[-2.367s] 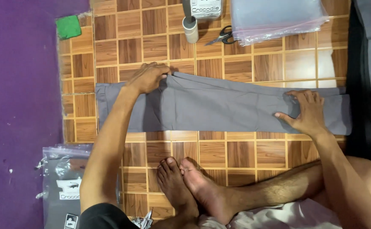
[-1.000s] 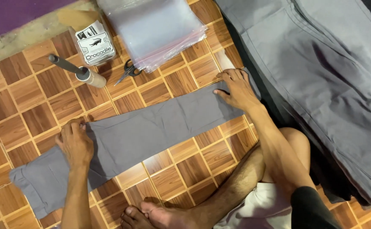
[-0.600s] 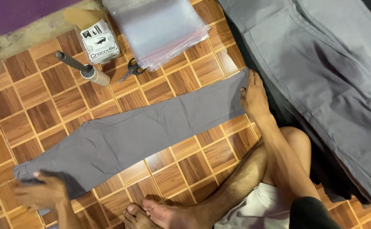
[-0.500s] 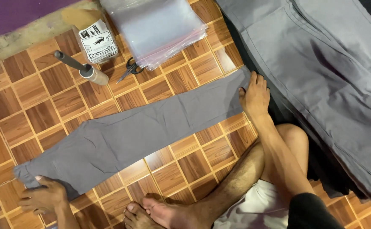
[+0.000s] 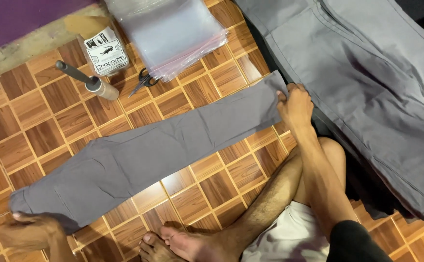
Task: Using a lint roller to clean a pair of pants and then folding them neatly on the floor.
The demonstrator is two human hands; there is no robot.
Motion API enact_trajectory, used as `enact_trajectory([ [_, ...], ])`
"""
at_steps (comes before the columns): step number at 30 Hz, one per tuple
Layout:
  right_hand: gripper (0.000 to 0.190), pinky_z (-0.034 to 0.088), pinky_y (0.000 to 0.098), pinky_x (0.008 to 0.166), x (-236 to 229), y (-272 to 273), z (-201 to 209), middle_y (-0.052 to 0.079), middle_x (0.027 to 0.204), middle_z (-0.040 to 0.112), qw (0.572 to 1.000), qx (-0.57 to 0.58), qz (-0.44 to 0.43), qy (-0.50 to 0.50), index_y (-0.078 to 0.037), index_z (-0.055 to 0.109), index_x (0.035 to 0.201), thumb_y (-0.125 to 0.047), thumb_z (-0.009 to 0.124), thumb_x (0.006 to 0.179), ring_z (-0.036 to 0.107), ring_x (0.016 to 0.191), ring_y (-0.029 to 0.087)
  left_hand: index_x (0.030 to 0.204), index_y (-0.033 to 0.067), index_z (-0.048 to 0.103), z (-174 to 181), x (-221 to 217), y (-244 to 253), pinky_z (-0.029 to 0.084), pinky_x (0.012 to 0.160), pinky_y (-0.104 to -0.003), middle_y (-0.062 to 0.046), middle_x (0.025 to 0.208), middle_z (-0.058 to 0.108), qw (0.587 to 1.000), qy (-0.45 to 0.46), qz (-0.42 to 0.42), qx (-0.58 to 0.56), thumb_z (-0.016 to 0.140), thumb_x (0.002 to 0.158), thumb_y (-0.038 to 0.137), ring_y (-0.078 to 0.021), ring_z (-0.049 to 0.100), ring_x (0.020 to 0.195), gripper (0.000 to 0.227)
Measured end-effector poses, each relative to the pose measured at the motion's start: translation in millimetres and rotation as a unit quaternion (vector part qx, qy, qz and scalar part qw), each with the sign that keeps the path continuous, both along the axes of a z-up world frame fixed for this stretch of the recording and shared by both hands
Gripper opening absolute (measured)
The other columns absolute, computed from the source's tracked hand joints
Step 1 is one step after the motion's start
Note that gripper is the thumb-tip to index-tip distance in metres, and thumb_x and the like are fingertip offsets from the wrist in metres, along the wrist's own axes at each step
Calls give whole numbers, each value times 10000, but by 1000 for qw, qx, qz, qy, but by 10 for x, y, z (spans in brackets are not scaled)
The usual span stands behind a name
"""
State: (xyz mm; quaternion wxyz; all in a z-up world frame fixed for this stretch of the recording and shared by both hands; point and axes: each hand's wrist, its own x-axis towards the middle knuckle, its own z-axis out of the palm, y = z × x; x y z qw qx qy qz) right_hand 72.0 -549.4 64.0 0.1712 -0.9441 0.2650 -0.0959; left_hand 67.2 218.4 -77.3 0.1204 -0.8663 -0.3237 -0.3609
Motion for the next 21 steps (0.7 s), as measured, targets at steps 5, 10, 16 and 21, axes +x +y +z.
enact_trajectory([
  [5, 301, 508, 495, 804, -73, -290, -242, 223, 972, 608, 994, 65, 16, 84, 25, 577, 1064, -152, 733, 878, 616, 881, 421, 988, 95, 536, 366, 51, -247, 595, 626, -388, -60, 853, 633, 981, 15, -14, -191, 772, 1105, 173, -200, 661, 620, 275],
  [10, 413, 523, 534, 828, -121, -234, -551, 275, 1118, 619, 992, 2, 52, 111, 50, 505, 1240, -63, 633, 864, 623, 999, 448, 967, 14, 687, 181, 66, -63, 530, 673, -505, -195, 913, 588, 987, 101, -12, -122, 620, 1246, 310, -377, 613, 854, 412],
  [16, 516, 536, 514, 833, -21, -107, -436, 280, 936, 683, 980, 128, -35, 151, 97, 440, 1253, -85, 738, 873, 683, 896, 453, 1071, 95, 544, 163, 91, 21, 505, 402, -361, -37, 790, 583, 993, 68, -43, -81, 467, 1296, 363, -168, 575, 497, 358],
  [21, 375, 518, 451, 863, 181, 70, -250, 250, 1125, 645, 973, 211, 86, -40, 86, 502, 1270, -33, 661, 952, 659, 993, 365, 1094, 66, 488, 392, 105, 77, 511, 580, -415, -111, 848, 606, 979, 71, -25, -189, 533, 1226, 232, -247, 601, 620, 217],
])
